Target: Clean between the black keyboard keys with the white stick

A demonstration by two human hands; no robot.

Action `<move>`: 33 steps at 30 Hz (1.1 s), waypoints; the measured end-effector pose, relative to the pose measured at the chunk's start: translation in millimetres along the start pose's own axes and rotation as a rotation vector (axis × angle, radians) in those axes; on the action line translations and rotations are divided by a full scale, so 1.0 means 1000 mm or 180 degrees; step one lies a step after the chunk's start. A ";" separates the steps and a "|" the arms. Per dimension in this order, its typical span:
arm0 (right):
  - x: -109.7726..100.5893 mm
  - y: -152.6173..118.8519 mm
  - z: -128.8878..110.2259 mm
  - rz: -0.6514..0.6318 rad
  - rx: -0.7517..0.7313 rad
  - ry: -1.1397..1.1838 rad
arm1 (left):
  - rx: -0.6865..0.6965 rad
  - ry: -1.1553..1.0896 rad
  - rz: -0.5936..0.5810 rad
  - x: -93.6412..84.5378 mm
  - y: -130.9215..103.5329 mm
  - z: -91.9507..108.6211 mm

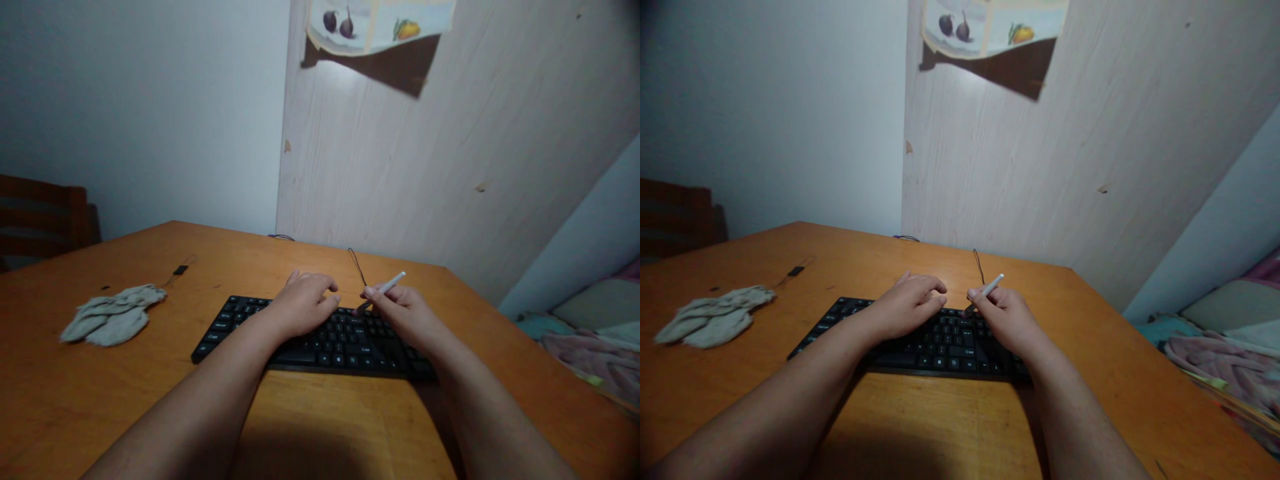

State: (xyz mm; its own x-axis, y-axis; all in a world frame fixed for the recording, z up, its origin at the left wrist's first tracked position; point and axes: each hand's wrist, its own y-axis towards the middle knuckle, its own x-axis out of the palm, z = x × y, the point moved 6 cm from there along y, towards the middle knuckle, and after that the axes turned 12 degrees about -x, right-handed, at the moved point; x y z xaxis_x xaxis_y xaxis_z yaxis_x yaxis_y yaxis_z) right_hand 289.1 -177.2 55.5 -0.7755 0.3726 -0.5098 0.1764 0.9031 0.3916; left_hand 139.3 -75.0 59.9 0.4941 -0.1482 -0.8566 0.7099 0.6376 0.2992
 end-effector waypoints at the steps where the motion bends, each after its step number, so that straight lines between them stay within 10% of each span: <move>1: 0.002 0.000 -0.001 0.0000 0.0006 0.0053 | -0.0014 0.0028 0.0038 -0.001 0.002 -0.002; 21: -0.006 0.001 0.011 -0.0018 -0.0201 -0.1535 | -0.0198 0.0261 -0.0177 0.006 0.003 -0.013; 33: 0.010 0.002 0.006 0.0030 -0.0247 -0.0955 | -0.0295 -0.0088 -0.0423 0.014 0.010 -0.026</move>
State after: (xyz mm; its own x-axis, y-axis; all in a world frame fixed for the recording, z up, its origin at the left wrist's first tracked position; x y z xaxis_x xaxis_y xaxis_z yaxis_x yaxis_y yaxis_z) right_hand 284.9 -170.5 46.2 -0.5584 0.4376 -0.7048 0.1270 0.8846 0.4487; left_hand 140.0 -50.7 40.1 0.4134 -0.2558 -0.8739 0.7212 0.6779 0.1427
